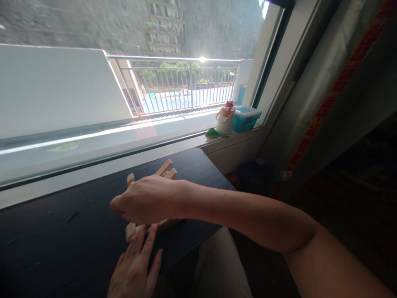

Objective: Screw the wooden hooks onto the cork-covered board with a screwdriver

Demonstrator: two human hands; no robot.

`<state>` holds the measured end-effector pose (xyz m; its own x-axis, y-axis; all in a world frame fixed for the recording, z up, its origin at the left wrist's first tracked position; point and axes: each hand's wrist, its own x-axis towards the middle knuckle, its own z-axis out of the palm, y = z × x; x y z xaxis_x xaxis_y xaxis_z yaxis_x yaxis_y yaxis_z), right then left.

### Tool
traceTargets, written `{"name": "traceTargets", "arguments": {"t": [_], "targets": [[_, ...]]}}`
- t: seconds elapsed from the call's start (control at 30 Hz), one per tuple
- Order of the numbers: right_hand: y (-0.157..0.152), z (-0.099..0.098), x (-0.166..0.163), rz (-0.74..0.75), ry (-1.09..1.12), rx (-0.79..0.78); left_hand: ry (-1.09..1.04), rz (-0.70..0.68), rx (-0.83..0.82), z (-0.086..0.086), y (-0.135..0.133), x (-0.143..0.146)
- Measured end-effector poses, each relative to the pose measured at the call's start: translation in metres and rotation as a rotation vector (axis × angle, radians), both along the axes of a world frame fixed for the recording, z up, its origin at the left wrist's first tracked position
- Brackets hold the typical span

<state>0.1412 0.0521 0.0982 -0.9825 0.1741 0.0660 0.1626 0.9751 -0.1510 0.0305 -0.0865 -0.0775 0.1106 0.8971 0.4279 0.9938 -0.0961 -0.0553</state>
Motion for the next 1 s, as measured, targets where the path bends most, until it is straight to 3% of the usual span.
{"name": "traceTargets", "arguments": {"t": [0.33,0.57,1.0], "targets": [[-0.008,-0.016,0.004,-0.187,0.137,0.056,-0.001,0.027,0.262,-0.011,0.014,0.001],[-0.007,-0.021,-0.011,-0.268,0.144,0.050,-0.059,0.154,0.161,0.002,0.029,0.007],[-0.005,-0.035,-0.025,-0.286,0.199,0.065,-0.098,0.116,0.210,-0.003,0.037,0.002]]}}
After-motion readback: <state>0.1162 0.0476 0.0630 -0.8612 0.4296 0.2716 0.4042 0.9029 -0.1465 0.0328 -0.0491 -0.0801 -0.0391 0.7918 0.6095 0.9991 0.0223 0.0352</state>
